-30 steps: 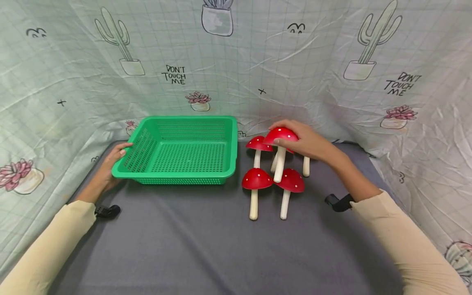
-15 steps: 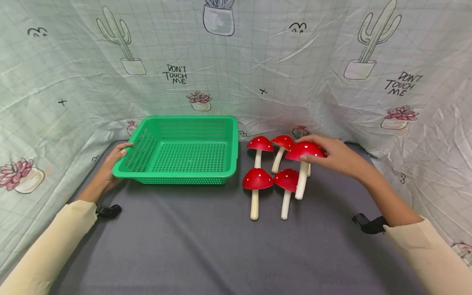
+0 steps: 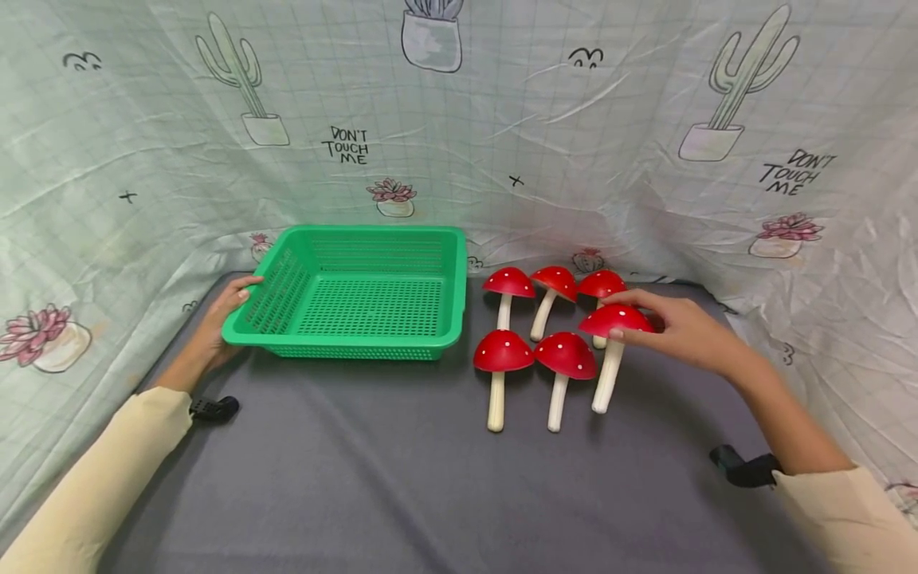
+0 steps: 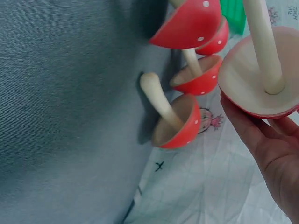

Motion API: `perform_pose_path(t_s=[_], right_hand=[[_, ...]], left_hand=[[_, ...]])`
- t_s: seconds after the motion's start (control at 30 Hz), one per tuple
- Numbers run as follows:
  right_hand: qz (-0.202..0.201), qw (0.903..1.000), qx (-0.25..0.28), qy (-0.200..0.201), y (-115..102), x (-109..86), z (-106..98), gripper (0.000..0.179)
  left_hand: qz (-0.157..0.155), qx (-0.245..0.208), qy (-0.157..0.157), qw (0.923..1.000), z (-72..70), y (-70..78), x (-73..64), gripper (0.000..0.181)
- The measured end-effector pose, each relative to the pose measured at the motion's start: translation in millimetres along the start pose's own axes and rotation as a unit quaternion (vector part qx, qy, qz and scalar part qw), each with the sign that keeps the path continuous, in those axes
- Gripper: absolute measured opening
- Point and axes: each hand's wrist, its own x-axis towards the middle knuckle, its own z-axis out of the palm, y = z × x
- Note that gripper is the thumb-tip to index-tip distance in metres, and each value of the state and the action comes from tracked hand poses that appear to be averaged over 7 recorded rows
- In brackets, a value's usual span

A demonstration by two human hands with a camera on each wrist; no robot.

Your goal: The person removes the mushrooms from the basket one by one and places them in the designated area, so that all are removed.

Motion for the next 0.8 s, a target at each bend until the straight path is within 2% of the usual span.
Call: perform_pose_path(t_s=[0.17,0.37,0.6,0.8], right_hand=[[0.0,0.9999,-0.012,-0.006,6.9,-0.9,4.1,0.053],[-0.012,0.9998,-0.018,0.005,19.6,-4.1,6.6,0.044],[0.002,0.9999,-0.011,-0.008,30.0,-8.9,13.3,0.044],[0.019,0.9998,-0.01,0.003,35.1,-12.3,16.8,0.048]], left_hand=[[-0.003,0.005,-0.001,1.0,-0.2,1.1,-0.4,0.03],[-0.006,0.007,-0.003,1.0,1.9,2.9,-1.7,0.03],[-0.012,0.013,0.002,0.9998,0.4,3.5,-4.2,0.03],[-0.011,0.019,0.006,0.9997,0.9,2.8,-3.3,0.031]])
